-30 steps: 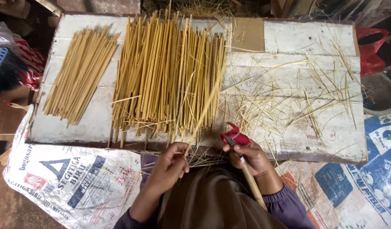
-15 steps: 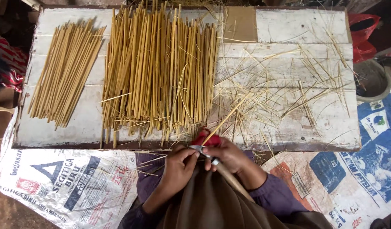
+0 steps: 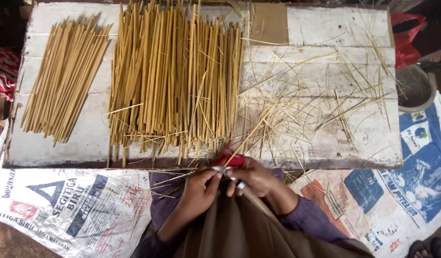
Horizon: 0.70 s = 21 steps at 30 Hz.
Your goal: Scraping thin wooden sticks with a handheld tool to clean or sharpen them
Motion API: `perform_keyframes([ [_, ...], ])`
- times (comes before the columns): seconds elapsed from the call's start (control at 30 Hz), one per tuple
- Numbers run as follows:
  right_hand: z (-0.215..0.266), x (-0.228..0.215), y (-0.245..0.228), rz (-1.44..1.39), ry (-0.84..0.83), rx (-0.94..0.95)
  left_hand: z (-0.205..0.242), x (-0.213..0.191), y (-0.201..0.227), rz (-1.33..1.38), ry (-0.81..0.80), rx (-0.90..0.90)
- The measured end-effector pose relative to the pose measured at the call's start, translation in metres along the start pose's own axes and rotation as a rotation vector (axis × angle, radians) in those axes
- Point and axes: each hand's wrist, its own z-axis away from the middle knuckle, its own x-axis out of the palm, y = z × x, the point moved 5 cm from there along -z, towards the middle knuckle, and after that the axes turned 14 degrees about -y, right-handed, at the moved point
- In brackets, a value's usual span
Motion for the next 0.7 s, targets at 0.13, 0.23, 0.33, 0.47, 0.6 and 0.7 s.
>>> perform_keyframes([
  [0.13,0.026,-0.029,-0.065,-0.081,0.104,-0.140,0.009,-0.010,0.010,0.086,-0.022,0.012],
  [0.23,0.057,-0.047,-0.131,-0.023,0.040,-0.338,0.014,-0.013,0.007,0.123,-0.130,-0.086],
  [0.33,0.053,-0.045,-0.114,-0.081,0.161,-0.435,0.011,-0.011,0.007,0.131,-0.087,-0.083],
  [0.47,0.013,0.000,-0.026,-0.085,0.143,-0.167,0.005,-0.007,-0.005,0.204,0.006,-0.364],
  [0.6,0.025,-0.034,-0.018,-0.161,0.324,-0.190,0.009,-0.012,-0.003,0.209,-0.005,-0.404],
  [0.7,0.049,-0.007,-0.068,0.341,0.489,-0.031,0.020,-0.017,0.002,0.423,-0.059,-0.563],
])
